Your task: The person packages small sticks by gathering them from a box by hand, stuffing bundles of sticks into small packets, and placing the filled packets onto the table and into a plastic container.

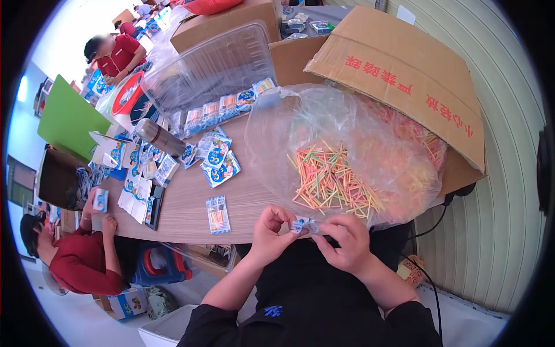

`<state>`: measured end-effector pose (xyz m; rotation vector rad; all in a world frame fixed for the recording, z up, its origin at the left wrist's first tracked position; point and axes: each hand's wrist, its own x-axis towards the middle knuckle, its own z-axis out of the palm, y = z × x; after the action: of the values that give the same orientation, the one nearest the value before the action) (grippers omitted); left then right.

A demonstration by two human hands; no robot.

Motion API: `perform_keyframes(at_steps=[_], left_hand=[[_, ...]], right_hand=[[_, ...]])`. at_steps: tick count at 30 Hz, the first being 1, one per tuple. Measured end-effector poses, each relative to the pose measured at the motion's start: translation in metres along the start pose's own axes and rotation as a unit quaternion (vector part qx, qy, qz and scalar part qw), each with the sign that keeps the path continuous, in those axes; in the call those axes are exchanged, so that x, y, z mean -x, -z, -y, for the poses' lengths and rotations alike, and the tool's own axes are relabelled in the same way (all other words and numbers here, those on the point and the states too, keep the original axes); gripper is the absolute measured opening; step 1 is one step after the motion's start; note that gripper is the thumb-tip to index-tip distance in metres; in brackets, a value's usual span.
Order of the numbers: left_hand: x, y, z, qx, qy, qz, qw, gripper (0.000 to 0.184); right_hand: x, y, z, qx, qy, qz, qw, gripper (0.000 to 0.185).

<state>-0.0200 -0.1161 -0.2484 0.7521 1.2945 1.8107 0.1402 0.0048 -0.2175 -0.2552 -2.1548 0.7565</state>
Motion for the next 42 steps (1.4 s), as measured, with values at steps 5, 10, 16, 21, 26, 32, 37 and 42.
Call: perform_keyframes(at_steps=[5, 10, 16, 21, 26, 32, 37, 42], left_hand=[[0.003, 0.005, 0.005, -0.222, -0.11, 0.012, 0.969, 0.036], [0.007, 0.005, -0.001, -0.422, -0.218, 0.065, 0.878, 0.041], [-0.001, -0.004, -0.017, -0.428, -0.155, 0.11, 0.884, 0.055], [-0.003, 0.0, -0.013, -0.408, -0.083, 0.224, 0.881, 0.066], [-0.004, -0.006, -0.019, -0.397, -0.035, 0.27, 0.876, 0.067], [0.004, -0.015, -0.009, -0.534, -0.108, 0.207, 0.812, 0.057], [0.007, -0.02, -0.001, -0.575, -0.153, 0.128, 0.793, 0.045], [0.012, -0.011, 0.005, -0.585, -0.105, 0.073, 0.801, 0.037]], right_hand=[[-0.006, 0.011, 0.007, 0.095, 0.006, 0.058, 0.994, 0.028], [-0.002, 0.003, 0.01, 0.141, 0.018, 0.072, 0.987, 0.021], [0.01, 0.006, 0.005, 0.124, -0.012, 0.105, 0.987, 0.021], [0.017, -0.001, 0.003, 0.103, 0.034, 0.092, 0.99, 0.021], [0.021, -0.002, 0.003, -0.021, 0.014, 0.113, 0.993, 0.018], [0.014, 0.01, 0.001, -0.133, -0.105, 0.27, 0.948, 0.016], [0.026, -0.007, -0.008, -0.125, -0.144, 0.257, 0.947, 0.018], [0.04, -0.021, -0.008, -0.146, -0.074, 0.064, 0.984, 0.018]])
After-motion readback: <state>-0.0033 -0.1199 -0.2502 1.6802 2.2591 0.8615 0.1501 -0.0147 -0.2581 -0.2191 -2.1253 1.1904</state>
